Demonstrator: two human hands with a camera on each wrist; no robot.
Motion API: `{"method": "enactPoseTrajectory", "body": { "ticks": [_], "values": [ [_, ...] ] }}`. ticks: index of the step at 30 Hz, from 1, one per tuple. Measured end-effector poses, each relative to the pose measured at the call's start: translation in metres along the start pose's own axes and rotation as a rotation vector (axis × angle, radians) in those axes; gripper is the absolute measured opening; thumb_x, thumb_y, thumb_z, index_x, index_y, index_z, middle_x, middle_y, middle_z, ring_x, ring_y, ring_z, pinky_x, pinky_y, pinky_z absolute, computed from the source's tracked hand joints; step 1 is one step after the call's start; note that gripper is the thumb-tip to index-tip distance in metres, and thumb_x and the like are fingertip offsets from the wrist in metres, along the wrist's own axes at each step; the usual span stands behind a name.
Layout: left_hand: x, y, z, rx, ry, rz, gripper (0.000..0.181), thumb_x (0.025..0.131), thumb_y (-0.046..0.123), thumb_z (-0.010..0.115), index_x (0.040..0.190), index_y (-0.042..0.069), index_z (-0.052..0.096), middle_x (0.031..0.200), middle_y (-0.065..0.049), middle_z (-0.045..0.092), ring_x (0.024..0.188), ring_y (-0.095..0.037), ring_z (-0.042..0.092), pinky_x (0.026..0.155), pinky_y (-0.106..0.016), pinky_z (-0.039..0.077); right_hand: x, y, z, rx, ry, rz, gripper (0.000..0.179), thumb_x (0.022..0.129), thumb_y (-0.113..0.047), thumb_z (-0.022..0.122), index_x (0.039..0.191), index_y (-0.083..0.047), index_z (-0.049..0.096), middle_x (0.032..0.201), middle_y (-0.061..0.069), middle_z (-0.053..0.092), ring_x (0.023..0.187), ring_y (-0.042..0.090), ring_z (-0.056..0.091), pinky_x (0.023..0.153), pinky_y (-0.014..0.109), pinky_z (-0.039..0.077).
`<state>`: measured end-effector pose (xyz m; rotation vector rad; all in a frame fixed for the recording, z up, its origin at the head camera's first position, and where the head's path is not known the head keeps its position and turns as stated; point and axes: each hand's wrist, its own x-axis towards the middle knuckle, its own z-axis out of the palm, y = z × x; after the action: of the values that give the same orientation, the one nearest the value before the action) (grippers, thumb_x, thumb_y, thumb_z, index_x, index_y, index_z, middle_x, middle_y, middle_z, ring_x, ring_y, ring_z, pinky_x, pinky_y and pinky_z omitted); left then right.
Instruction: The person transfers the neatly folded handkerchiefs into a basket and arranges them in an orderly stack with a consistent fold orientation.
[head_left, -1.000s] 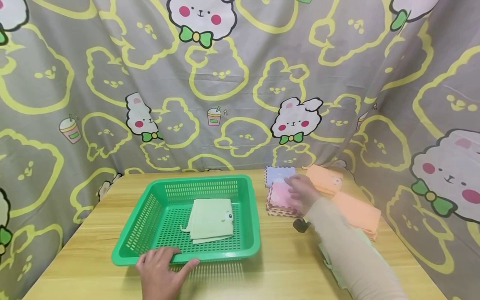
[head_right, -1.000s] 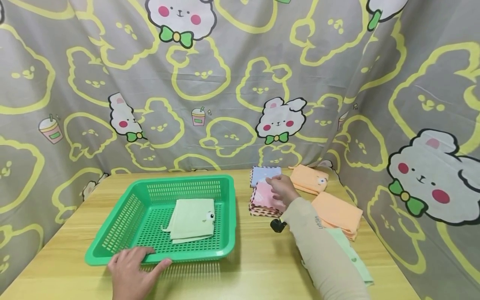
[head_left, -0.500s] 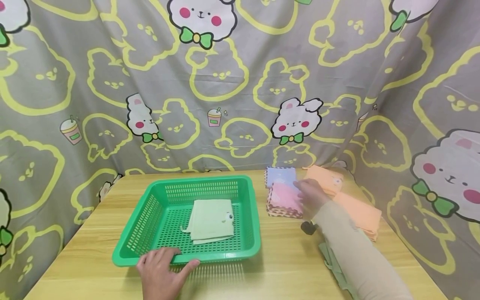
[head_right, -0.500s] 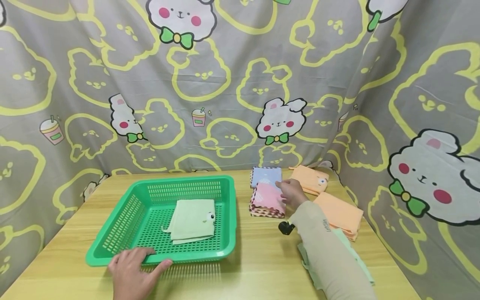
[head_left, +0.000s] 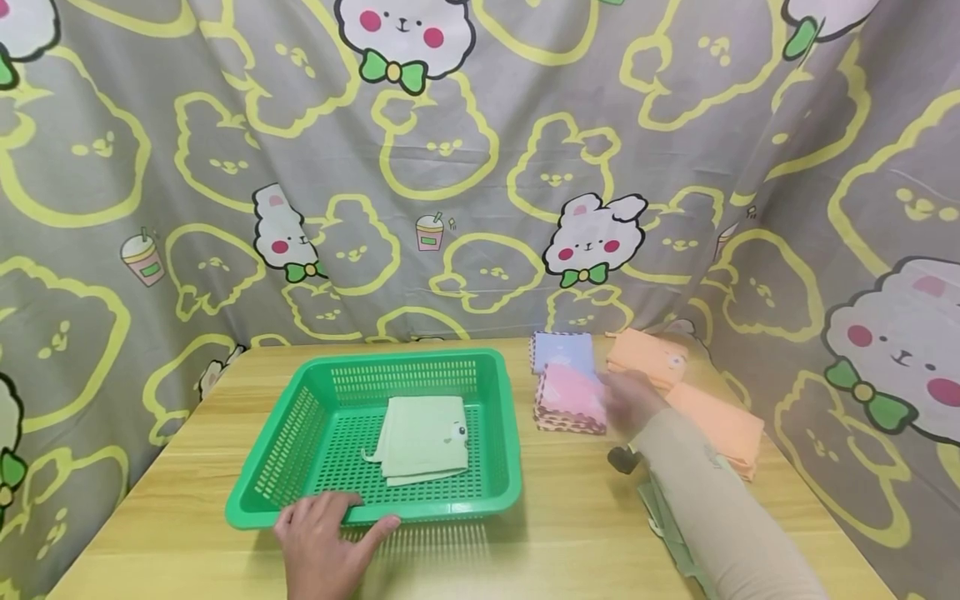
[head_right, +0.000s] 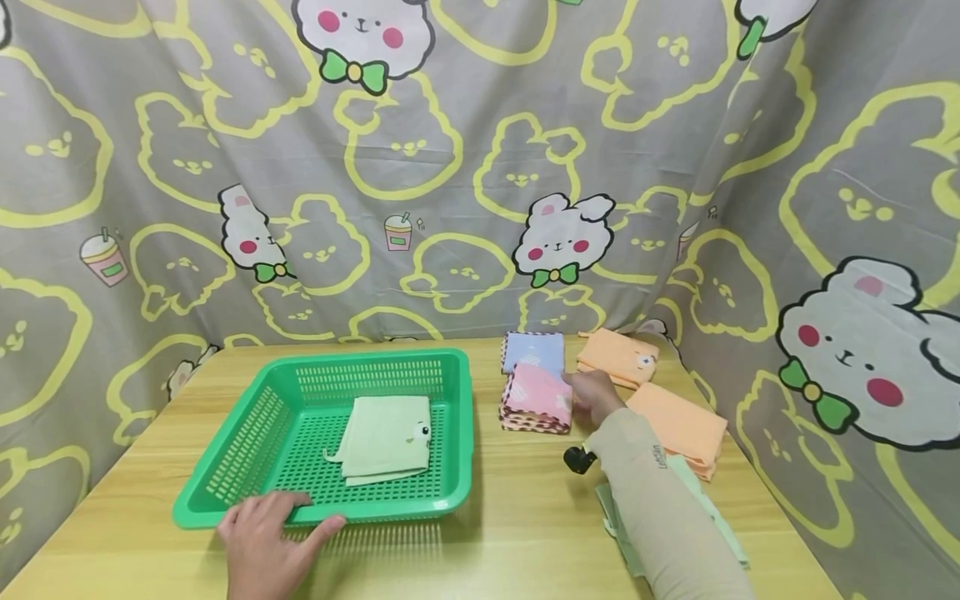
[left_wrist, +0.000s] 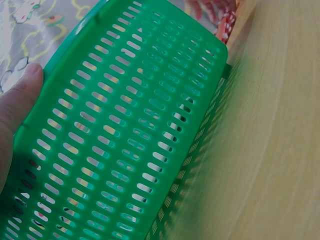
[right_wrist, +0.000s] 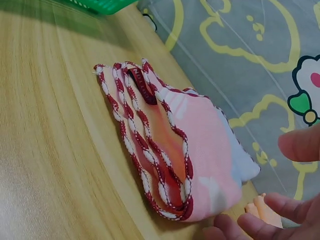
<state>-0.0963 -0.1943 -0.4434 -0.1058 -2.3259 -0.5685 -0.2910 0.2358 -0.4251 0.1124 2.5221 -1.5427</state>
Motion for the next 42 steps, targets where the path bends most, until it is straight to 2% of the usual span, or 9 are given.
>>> {"method": "enactPoseTrajectory", "body": {
  "ticks": [3,8,11,16,21,31,36,39,42],
  "values": [
    [0.000,0.000,0.000,0.001,0.004,0.002,0.051,0.063,0.061,0.080,0.075,0.014,0.064,0.076,-0.002,0.063,0.077,-0.029,0.053,0.080,-0.054,0.027,0.000,0.000,0.001,0.320,-0.005,0.138,0.025,0.101,-0.027,0.050,0.090,-0.005,0.054,0.062,-0.003,0.039,0.051,0.011,0.039,0.052,0.026,0.040],
    [0.000,0.000,0.000,0.002,0.009,0.005,0.051,0.062,0.060,0.080,0.075,0.014,0.063,0.075,-0.002,0.063,0.077,-0.030,0.054,0.080,-0.055,0.027,-0.001,0.001,0.002,0.470,-0.007,0.190,0.036,0.099,-0.021,0.054,0.126,0.001,0.049,0.091,0.001,0.044,0.073,0.011,0.047,0.070,0.025,0.046],
    [0.000,0.000,0.001,0.000,0.013,0.005,0.051,0.062,0.061,0.080,0.074,0.014,0.063,0.074,-0.001,0.063,0.077,-0.030,0.054,0.081,-0.055,0.027,0.000,0.003,0.003,0.527,-0.003,0.217,0.044,0.098,-0.019,0.055,0.136,-0.001,0.043,0.099,0.001,0.042,0.078,0.010,0.049,0.073,0.024,0.047],
    [0.000,0.000,0.000,-0.009,0.017,0.009,0.051,0.062,0.061,0.080,0.075,0.014,0.063,0.074,-0.001,0.062,0.077,-0.029,0.053,0.080,-0.055,0.027,0.005,0.008,0.004,0.570,0.002,0.232,0.036,0.098,-0.018,0.056,0.129,-0.001,0.049,0.089,0.000,0.047,0.068,0.009,0.049,0.063,0.022,0.045],
    [0.000,0.000,0.000,-0.014,0.019,0.012,0.051,0.062,0.061,0.080,0.075,0.015,0.063,0.075,0.000,0.062,0.076,-0.028,0.052,0.080,-0.055,0.027,0.008,0.010,0.005,0.621,-0.006,0.202,0.024,0.099,-0.016,0.053,0.117,0.001,0.053,0.065,-0.005,0.047,0.051,0.006,0.043,0.049,0.021,0.040],
    [0.000,0.001,-0.001,-0.011,0.008,0.007,0.050,0.063,0.060,0.080,0.075,0.014,0.063,0.075,-0.001,0.063,0.076,-0.029,0.053,0.080,-0.055,0.027,0.009,0.009,0.007,0.622,-0.036,0.169,0.039,0.101,-0.015,0.049,0.133,0.006,0.043,0.066,-0.007,0.045,0.057,0.007,0.043,0.066,0.025,0.044],
    [0.000,0.002,-0.003,0.005,-0.014,-0.010,0.050,0.063,0.059,0.080,0.075,0.014,0.063,0.076,-0.002,0.063,0.077,-0.029,0.053,0.081,-0.056,0.027,0.007,0.003,0.008,0.613,-0.058,0.184,0.042,0.102,-0.018,0.047,0.137,0.004,0.039,0.081,-0.002,0.046,0.069,0.010,0.047,0.072,0.027,0.044],
    [0.000,0.003,-0.003,0.011,-0.025,-0.019,0.049,0.063,0.059,0.081,0.075,0.014,0.063,0.077,-0.002,0.064,0.078,-0.029,0.053,0.081,-0.056,0.027,0.006,0.001,0.008,0.658,-0.079,0.179,0.045,0.102,-0.016,0.045,0.142,0.004,0.035,0.105,0.007,0.051,0.089,0.015,0.054,0.085,0.030,0.046],
    [0.000,0.003,-0.003,0.016,-0.037,-0.028,0.049,0.064,0.059,0.081,0.076,0.015,0.063,0.078,-0.001,0.064,0.079,-0.028,0.053,0.082,-0.056,0.027,0.005,0.000,0.008,0.692,-0.098,0.160,0.048,0.103,-0.015,0.043,0.145,0.006,0.030,0.131,0.015,0.044,0.112,0.021,0.051,0.099,0.034,0.042]
  ]
}}
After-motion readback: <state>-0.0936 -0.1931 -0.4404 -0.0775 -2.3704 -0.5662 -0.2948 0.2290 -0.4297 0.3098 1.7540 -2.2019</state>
